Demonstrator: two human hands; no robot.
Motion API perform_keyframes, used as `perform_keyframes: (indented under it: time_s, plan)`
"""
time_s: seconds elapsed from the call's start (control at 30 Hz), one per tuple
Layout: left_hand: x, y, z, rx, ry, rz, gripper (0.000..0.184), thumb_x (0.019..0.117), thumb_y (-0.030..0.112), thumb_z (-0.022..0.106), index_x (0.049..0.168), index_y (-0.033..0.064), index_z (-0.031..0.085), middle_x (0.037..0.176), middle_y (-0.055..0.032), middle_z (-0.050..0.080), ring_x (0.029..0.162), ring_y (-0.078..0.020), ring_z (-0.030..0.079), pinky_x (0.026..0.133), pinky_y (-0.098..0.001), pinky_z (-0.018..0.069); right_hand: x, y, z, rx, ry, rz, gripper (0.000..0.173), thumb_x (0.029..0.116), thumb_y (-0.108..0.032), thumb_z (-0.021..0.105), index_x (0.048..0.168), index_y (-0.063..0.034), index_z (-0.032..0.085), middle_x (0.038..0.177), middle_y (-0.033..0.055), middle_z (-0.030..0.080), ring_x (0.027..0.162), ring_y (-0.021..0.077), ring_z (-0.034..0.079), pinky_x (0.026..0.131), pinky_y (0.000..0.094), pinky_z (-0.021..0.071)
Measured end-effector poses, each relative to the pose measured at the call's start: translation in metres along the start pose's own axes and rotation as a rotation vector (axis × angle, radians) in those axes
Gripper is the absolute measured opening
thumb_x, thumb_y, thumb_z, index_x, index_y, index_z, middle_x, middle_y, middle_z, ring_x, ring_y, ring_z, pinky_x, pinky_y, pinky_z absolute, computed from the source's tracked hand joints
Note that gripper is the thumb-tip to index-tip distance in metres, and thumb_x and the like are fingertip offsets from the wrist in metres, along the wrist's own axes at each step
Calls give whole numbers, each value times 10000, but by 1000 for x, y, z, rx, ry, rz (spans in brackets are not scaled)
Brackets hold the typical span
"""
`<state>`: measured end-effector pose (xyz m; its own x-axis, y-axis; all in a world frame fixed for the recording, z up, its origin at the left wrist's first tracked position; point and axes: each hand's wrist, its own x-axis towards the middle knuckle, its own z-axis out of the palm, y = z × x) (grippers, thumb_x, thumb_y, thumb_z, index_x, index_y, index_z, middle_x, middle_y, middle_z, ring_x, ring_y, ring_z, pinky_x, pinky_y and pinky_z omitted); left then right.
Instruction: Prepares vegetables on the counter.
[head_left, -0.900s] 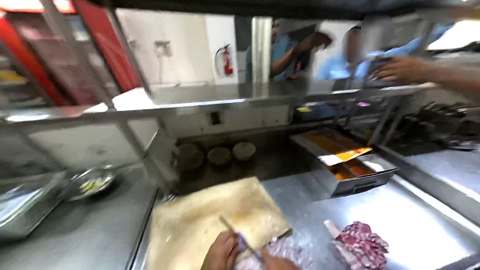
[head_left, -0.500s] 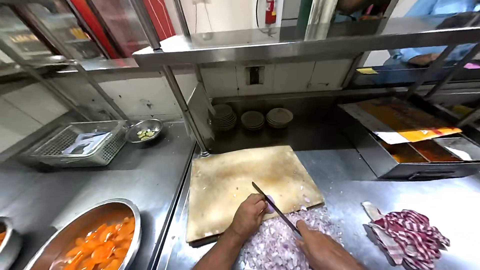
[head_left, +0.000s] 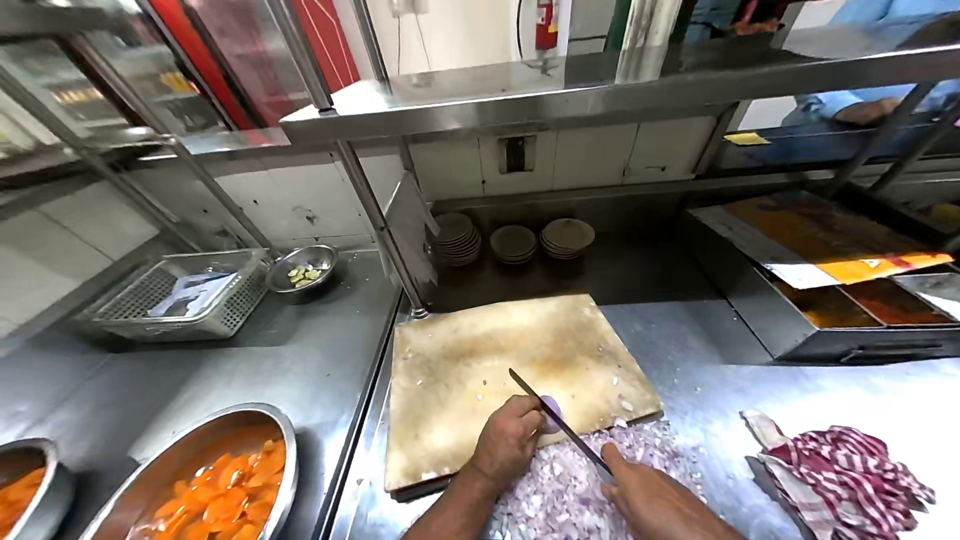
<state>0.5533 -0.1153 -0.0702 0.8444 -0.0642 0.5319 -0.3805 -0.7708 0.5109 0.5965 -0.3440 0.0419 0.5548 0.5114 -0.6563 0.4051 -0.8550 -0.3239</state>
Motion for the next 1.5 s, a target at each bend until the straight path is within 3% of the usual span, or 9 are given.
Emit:
perform_keyframes:
  time_s: [0.13, 0.6, 0.67, 0.77, 0.87, 1.07, 1.2, 1.37, 1.5]
  plan:
    - [-6, 1, 3, 26, 4, 9, 161, 977, 124, 631, 900, 48, 750, 1071, -111, 743, 1054, -227, 711, 961, -333, 575, 17, 1, 23, 18, -5, -3, 423, 1094, -326, 454, 1424, -64, 413, 1051, 249, 691, 1011, 446, 700, 858, 603, 553]
    - [-1, 2, 0, 30, -21, -3, 144, 971, 110, 632, 905, 38, 737, 1070, -124, 731, 1076, -241, 696, 980, -336, 562, 31, 12, 23, 83, 11, -67, 426, 1086, -351, 471, 1401, -67, 435, 1030, 246, 690, 987, 437, 703, 843, 610, 553]
    - [-1, 3, -1, -18, -36, -45, 145, 977, 133, 628, 994, 38, 736, 1139, -153, 709, 1143, -271, 668, 1025, -366, 540, 21, 17, 17, 144, 31, -83, 428, 1083, -347, 485, 1405, -67, 443, 1002, 245, 680, 942, 431, 698, 825, 612, 548]
    - [6, 3, -8, -106, -157, -118, 282, 1003, 133, 571, 1249, 65, 690, 1427, -171, 583, 1359, -309, 534, 1153, -431, 438, 9, 28, 10, 264, 115, -55, 444, 1082, -319, 493, 1432, -52, 434, 967, 243, 673, 889, 423, 691, 802, 603, 547]
    - [13, 1, -7, -87, -274, -123, 317, 1026, 147, 548, 1309, 79, 672, 1445, -141, 594, 1383, -311, 522, 1164, -492, 403, 16, 31, 15, 235, 103, 29, 463, 1087, -333, 480, 1458, -67, 401, 1015, 241, 680, 936, 422, 698, 835, 593, 550]
    - [18, 16, 11, 62, -160, -128, 294, 953, 295, 666, 1123, 68, 742, 1125, -163, 706, 1095, -314, 669, 994, -445, 533, -2, 23, -11, 99, 25, 103, 482, 1087, -362, 471, 1468, -80, 383, 1059, 246, 672, 975, 423, 693, 849, 594, 548]
    - [16, 12, 13, -4, -146, -106, 265, 960, 283, 661, 1046, 43, 737, 1151, -168, 693, 1112, -310, 653, 1001, -427, 524, 26, 19, 24, 174, 105, 112, 483, 1089, -343, 464, 1474, -63, 382, 1083, 253, 686, 1003, 432, 703, 869, 594, 557]
    - [16, 11, 14, -39, -144, -42, 238, 958, 251, 660, 1030, 34, 730, 1160, -162, 696, 1110, -296, 662, 991, -409, 537, -2, 17, -10, 111, 20, 112, 494, 1086, -342, 479, 1479, -61, 377, 1065, 262, 672, 986, 439, 690, 858, 609, 544]
    - [16, 9, 17, -36, -130, -23, 236, 967, 264, 660, 1009, 41, 725, 1152, -151, 702, 1089, -279, 669, 976, -388, 542, 23, 14, 27, 166, 117, 128, 465, 1084, -316, 469, 1461, -57, 388, 1062, 249, 693, 986, 429, 710, 856, 597, 560]
